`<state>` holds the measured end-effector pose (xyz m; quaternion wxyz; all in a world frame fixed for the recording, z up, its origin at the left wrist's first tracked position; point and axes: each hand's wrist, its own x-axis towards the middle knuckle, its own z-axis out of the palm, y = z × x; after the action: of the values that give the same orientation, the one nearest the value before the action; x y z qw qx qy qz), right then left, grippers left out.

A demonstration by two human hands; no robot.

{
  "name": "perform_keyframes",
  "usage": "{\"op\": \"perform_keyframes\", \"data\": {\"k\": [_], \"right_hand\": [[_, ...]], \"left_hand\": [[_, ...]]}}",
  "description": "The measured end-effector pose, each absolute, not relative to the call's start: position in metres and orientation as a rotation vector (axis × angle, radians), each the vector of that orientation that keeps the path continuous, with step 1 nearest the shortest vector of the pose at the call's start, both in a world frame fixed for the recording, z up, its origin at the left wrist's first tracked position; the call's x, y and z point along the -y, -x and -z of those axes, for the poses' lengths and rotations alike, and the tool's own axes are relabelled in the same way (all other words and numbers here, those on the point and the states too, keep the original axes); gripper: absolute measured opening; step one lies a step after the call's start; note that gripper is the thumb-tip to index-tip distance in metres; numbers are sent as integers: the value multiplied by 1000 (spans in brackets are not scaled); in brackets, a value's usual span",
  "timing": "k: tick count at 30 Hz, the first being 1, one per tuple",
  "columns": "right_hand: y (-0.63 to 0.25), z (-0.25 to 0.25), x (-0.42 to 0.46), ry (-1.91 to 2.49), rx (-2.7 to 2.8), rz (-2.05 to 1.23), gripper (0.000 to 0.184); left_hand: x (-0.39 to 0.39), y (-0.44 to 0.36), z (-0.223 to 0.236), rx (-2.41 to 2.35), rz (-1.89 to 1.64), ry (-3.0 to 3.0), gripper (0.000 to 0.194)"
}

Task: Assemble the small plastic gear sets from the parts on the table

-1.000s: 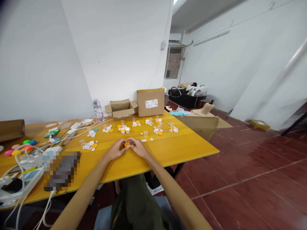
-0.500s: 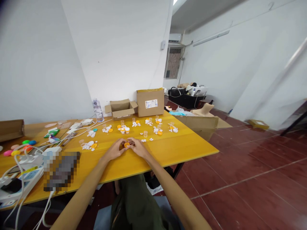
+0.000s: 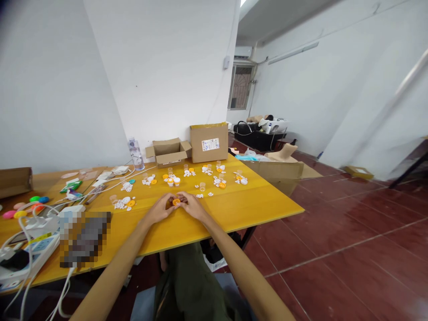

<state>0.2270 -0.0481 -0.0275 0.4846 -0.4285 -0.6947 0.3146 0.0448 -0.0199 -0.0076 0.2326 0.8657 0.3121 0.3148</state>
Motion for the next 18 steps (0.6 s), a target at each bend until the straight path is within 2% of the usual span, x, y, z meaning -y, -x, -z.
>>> {"op": "perform_keyframes", "data": {"k": [5,13,18], "right_hand": [[-231,28,50,1110,1710,-626,29],[-271,29,67,1530,1727,74,26],[-284,28,72,1714,1759,239,27]], "left_hand": [[20,-45,8,-873,-851,-2382,9],[20,-44,8,-921,-824,-2387,13],[20,-44,7,-924,-837,-2394,17]]}}
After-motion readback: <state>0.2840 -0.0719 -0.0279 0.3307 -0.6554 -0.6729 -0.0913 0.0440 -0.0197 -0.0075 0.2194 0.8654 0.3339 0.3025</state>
